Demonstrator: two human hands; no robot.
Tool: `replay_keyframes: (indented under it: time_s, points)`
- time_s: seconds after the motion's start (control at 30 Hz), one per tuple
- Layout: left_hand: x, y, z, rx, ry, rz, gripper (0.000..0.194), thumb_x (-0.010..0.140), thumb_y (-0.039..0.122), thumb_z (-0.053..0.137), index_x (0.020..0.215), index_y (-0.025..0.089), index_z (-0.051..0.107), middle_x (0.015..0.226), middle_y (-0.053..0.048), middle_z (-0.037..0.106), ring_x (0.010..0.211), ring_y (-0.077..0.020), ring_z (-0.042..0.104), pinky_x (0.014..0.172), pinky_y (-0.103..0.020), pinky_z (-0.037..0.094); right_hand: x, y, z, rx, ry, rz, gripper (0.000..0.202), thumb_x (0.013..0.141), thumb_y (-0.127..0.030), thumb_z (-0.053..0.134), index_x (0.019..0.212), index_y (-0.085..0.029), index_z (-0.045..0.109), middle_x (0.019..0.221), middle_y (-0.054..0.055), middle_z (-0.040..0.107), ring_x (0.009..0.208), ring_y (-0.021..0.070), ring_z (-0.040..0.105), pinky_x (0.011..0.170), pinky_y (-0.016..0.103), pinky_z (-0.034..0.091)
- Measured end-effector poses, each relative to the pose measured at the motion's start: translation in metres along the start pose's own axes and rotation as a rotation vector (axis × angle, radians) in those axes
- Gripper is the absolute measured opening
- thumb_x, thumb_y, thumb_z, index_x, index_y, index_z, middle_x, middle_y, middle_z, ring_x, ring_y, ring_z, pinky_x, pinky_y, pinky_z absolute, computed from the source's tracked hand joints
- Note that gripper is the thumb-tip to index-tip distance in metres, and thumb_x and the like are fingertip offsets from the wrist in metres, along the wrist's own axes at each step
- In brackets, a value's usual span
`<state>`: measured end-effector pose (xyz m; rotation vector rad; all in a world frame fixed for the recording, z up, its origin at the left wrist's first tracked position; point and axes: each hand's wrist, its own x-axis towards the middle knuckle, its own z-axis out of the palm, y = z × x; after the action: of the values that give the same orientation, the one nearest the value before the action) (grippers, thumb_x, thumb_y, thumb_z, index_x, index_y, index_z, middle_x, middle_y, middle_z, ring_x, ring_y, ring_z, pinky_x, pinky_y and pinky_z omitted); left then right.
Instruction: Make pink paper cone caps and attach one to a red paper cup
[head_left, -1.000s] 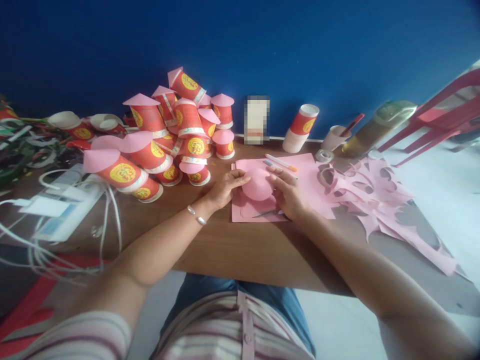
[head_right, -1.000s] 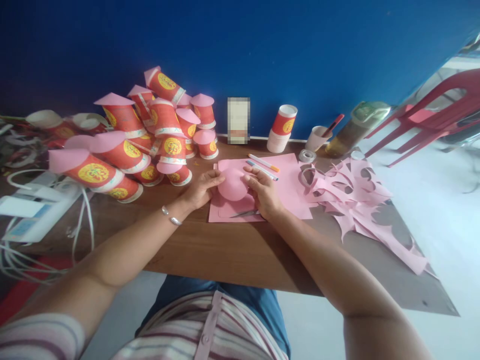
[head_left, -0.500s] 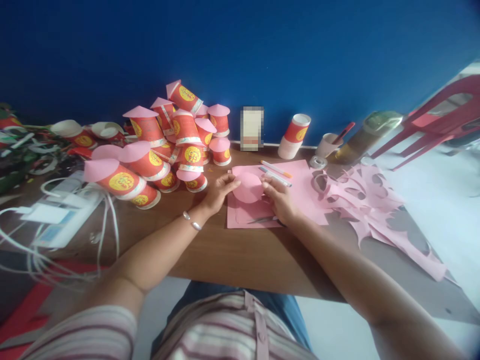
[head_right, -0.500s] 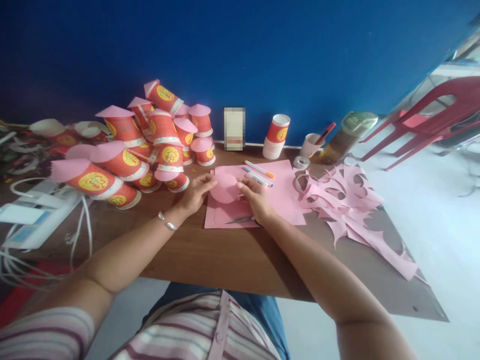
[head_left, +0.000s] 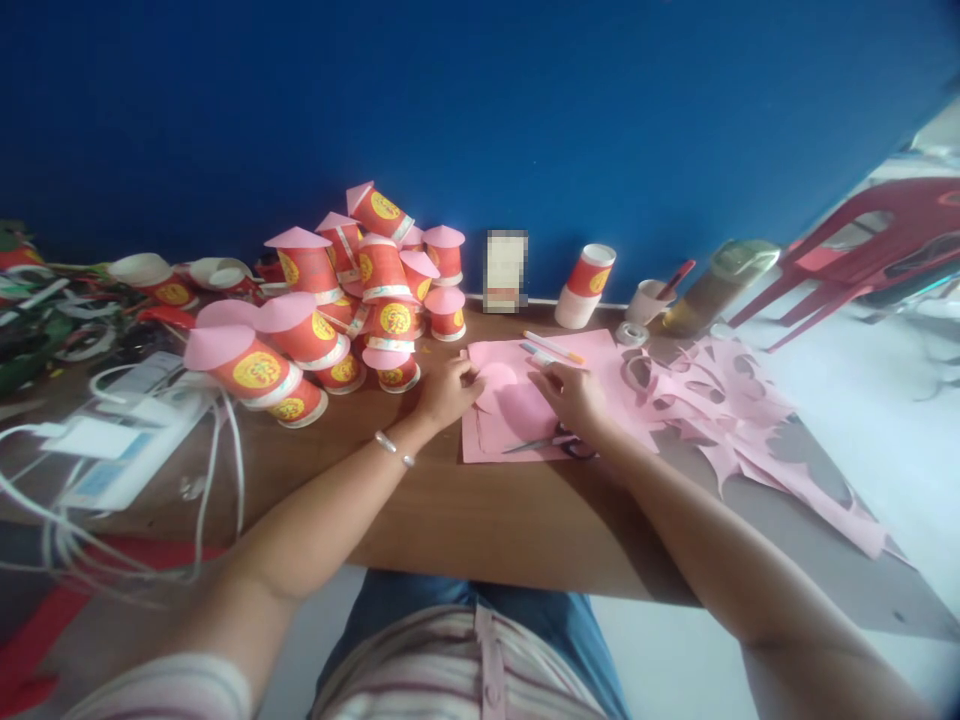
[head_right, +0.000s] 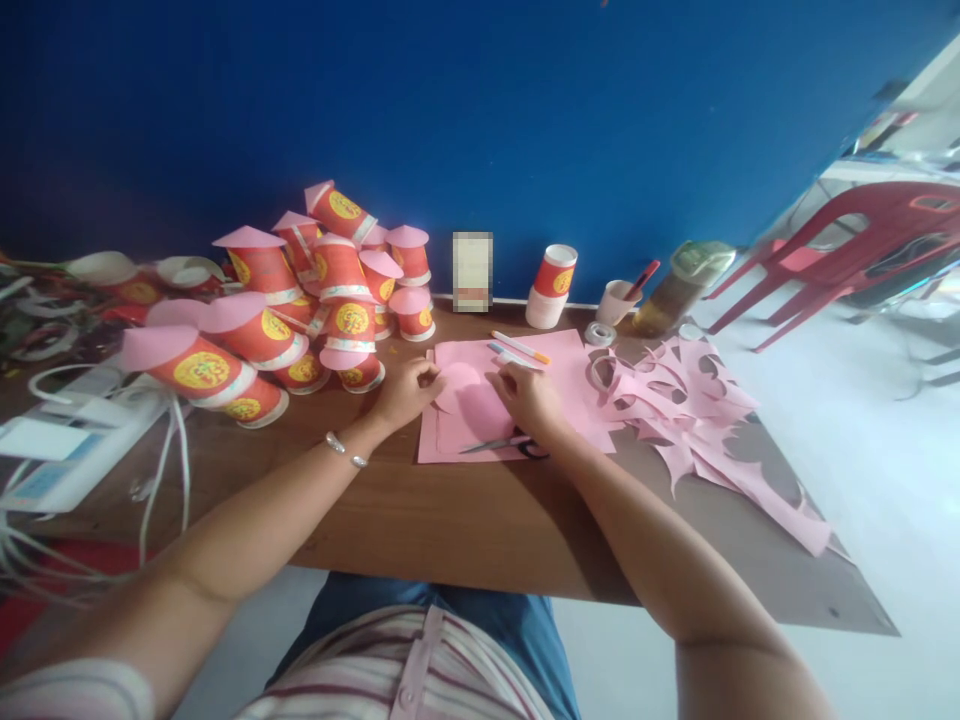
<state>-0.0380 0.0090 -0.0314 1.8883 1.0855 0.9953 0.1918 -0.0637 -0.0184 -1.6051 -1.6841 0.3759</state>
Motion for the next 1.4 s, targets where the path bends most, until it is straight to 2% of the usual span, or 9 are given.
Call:
replay_keyframes:
  time_s: [0.07, 0.2, 0.3, 0.5, 0.6, 0.77, 0.93, 1.07, 1.4]
  points:
    - [0.001, -0.003, -0.001, 0.046, 0.007, 0.023, 0.022, 0.072, 0.028, 0.076, 0.061, 0.021, 0.06, 0.068, -0.001, 0.056, 0.068, -0.0172, 0.048, 0.07, -0.03, 0.034, 0.004, 0.01, -0.004, -0.218, 0.103, -0.075, 0.031, 0.1, -0.043, 0.057, 0.082, -0.024, 0.073, 0.083, 0.008, 0.071, 0.078, 0.0227, 0.061, 0.065, 0.033, 0.041]
    - [0.001, -0.007, -0.001, 0.04, 0.023, 0.034, 0.028, 0.068, 0.032, 0.085, 0.061, 0.022, 0.06, 0.068, -0.001, 0.054, 0.066, -0.0176, 0.045, 0.069, -0.031, 0.032, 0.011, 0.029, -0.005, -0.57, 0.096, -0.134, 0.031, 0.102, -0.034, 0.051, 0.098, -0.021, 0.079, 0.099, 0.014, 0.069, 0.098, 0.0284, 0.059, 0.067, 0.035, 0.041]
    - [0.001, -0.006, 0.0, 0.094, 0.015, 0.034, 0.028, 0.066, 0.033, 0.089, 0.073, 0.022, 0.064, 0.077, -0.002, 0.056, 0.071, -0.0188, 0.049, 0.073, -0.031, 0.037, 0.012, 0.035, -0.004, -0.657, 0.05, -0.144, 0.031, 0.103, -0.035, 0.053, 0.101, -0.02, 0.08, 0.102, 0.015, 0.068, 0.1, 0.0294, 0.057, 0.068, 0.037, 0.042]
    - [-0.001, -0.002, 0.0, 0.142, 0.057, 0.08, 0.027, 0.074, 0.017, 0.081, 0.097, 0.02, 0.067, 0.088, -0.003, 0.055, 0.082, -0.0212, 0.054, 0.083, -0.034, 0.043, 0.015, 0.03, -0.001, -0.669, -0.021, -0.072, 0.03, 0.102, -0.033, 0.054, 0.098, -0.017, 0.079, 0.105, 0.018, 0.068, 0.104, 0.0321, 0.058, 0.07, 0.038, 0.044]
    - [-0.004, 0.003, 0.0, 0.082, 0.084, 0.148, 0.023, 0.079, 0.015, 0.077, 0.099, 0.021, 0.068, 0.086, -0.002, 0.055, 0.082, -0.0203, 0.054, 0.085, -0.034, 0.044, 0.015, 0.025, -0.003, -0.474, 0.028, -0.007, 0.023, 0.096, -0.031, 0.059, 0.092, -0.017, 0.077, 0.102, 0.016, 0.069, 0.097, 0.0296, 0.062, 0.07, 0.037, 0.045]
    - [-0.014, 0.01, 0.005, -0.057, -0.002, 0.25, 0.022, 0.088, 0.033, 0.075, 0.105, 0.021, 0.068, 0.094, -0.005, 0.062, 0.079, -0.0161, 0.057, 0.076, -0.029, 0.048, 0.008, 0.008, -0.003, 0.389, -0.09, 0.123, 0.027, 0.089, -0.046, 0.071, 0.083, -0.02, 0.07, 0.078, 0.005, 0.07, 0.068, 0.0179, 0.061, 0.061, 0.032, 0.049]
    - [-0.023, 0.012, 0.016, -0.084, -0.068, 0.336, 0.039, 0.086, 0.044, 0.081, 0.11, 0.018, 0.064, 0.096, -0.004, 0.069, 0.07, -0.0113, 0.06, 0.063, -0.024, 0.05, -0.002, -0.008, 0.011, 0.977, -0.196, 0.244, 0.034, 0.077, -0.045, 0.086, 0.093, -0.022, 0.068, 0.082, 0.001, 0.073, 0.077, 0.0179, 0.072, 0.069, 0.031, 0.059]
    - [-0.023, 0.014, 0.017, 0.03, 0.0, 0.382, 0.029, 0.089, 0.041, 0.078, 0.102, 0.018, 0.066, 0.089, -0.002, 0.072, 0.064, -0.0091, 0.06, 0.06, -0.022, 0.049, -0.005, -0.01, 0.016, 1.047, -0.201, 0.283, 0.04, 0.071, -0.042, 0.092, 0.098, -0.022, 0.069, 0.084, 0.0, 0.074, 0.077, 0.016, 0.072, 0.072, 0.03, 0.06]
    - [-0.021, 0.02, 0.008, 0.027, 0.058, 0.421, 0.02, 0.092, 0.035, 0.074, 0.104, 0.019, 0.071, 0.091, -0.003, 0.075, 0.071, -0.0108, 0.064, 0.063, -0.021, 0.052, -0.001, -0.004, 0.007, 0.772, -0.195, 0.174, 0.04, 0.078, -0.052, 0.085, 0.098, -0.019, 0.079, 0.067, -0.001, 0.067, 0.063, 0.0136, 0.059, 0.061, 0.029, 0.051]
